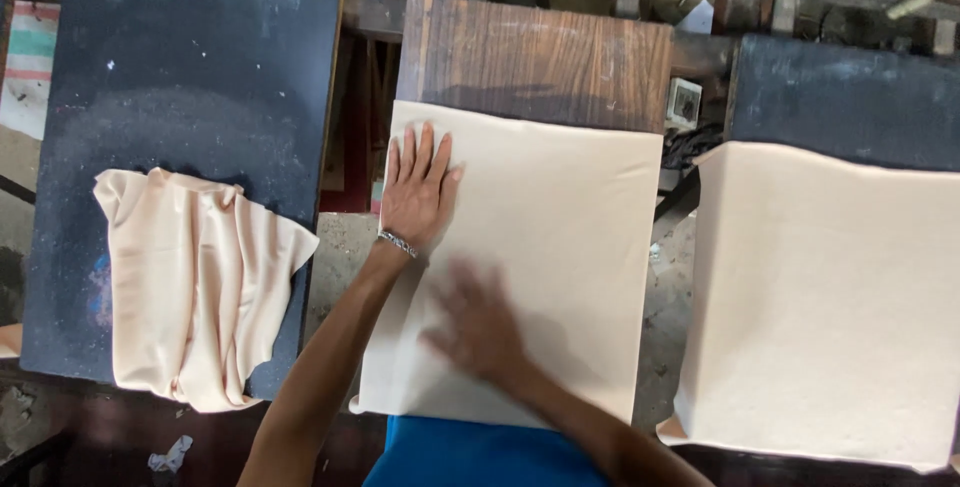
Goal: The person is placing and smoothing out fabric pieces onto boards in preparation for screen printing.
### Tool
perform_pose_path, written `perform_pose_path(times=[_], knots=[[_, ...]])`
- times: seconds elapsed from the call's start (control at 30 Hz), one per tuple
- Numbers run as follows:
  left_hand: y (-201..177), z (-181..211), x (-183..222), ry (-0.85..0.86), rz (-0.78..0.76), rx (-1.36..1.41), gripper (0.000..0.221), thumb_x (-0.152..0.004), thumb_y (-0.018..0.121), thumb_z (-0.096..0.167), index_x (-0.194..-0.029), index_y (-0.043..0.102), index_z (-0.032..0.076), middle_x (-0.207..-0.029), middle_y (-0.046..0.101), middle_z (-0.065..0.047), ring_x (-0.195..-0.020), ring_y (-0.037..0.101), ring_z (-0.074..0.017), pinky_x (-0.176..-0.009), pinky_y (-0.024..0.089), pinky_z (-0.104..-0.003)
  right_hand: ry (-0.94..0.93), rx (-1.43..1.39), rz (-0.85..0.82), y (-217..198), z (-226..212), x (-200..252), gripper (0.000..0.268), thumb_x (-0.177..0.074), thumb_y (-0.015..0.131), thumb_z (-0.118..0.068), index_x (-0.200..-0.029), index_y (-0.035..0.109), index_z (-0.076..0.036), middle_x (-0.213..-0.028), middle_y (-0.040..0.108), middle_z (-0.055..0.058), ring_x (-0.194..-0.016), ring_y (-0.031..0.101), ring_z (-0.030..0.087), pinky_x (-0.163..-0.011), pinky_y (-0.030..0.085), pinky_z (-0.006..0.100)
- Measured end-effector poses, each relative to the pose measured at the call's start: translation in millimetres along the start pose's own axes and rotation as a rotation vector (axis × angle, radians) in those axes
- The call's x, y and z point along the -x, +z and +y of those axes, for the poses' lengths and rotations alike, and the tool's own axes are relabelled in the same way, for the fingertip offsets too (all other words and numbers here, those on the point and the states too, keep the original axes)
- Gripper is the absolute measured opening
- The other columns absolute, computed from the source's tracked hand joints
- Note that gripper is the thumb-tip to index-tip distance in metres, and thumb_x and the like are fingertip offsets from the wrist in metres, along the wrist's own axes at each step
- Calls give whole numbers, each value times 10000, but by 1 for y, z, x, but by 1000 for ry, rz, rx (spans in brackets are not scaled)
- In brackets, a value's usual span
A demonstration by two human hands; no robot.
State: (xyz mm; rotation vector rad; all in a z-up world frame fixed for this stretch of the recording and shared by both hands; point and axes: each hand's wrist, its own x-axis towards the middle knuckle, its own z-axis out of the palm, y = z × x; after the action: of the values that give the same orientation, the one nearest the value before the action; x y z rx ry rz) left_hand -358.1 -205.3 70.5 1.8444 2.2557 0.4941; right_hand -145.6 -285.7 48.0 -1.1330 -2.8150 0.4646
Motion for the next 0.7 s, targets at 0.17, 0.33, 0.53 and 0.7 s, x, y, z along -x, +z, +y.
perform_pose_path(times=[0.17, 0.33, 0.53, 0.7], knots=[[6, -17, 22, 66, 2, -6, 560, -1110, 371, 445, -1594, 403, 165, -1677, 276, -187, -1568, 169, -369, -1311, 28, -507, -79, -74, 137, 6, 42, 21, 757, -956, 402, -766, -1605, 338, -382, -1726, 176, 67, -1598, 75, 329, -1224, 1, 657], [-12, 4, 118, 159, -5, -74, 552, -1105, 324, 433, -1584, 405, 171, -1662, 299, -187, -1557, 194, -377, -1283, 51, -549, 403, -68, 236, -44, 95, 20, 749, -1008, 481, -621, -1634, 313, -247, -1694, 121, 205, -1557, 57, 414, -1204, -52, 660], [-30, -9, 271, 200, -33, -73, 608, -1078, 388, 483, -1578, 395, 138, -1635, 338, -176, -1530, 248, -393, -1217, 168, -631, 265, 228, 555, 12, -50, 23, 847, -953, 663, -578, -1596, 410, -87, -1628, 316, 304, -1536, 264, 431, -1208, 148, 690], [-24, -43, 364, 144, -189, -32, 790, -1040, 437, 575, -1644, 196, 127, -1719, 123, -120, -1558, 101, -365, -1237, 72, -599, 160, 101, 476, 34, -154, 42, 793, -967, 552, -645, -1566, 440, -137, -1611, 373, 258, -1522, 332, 399, -1203, 184, 709]])
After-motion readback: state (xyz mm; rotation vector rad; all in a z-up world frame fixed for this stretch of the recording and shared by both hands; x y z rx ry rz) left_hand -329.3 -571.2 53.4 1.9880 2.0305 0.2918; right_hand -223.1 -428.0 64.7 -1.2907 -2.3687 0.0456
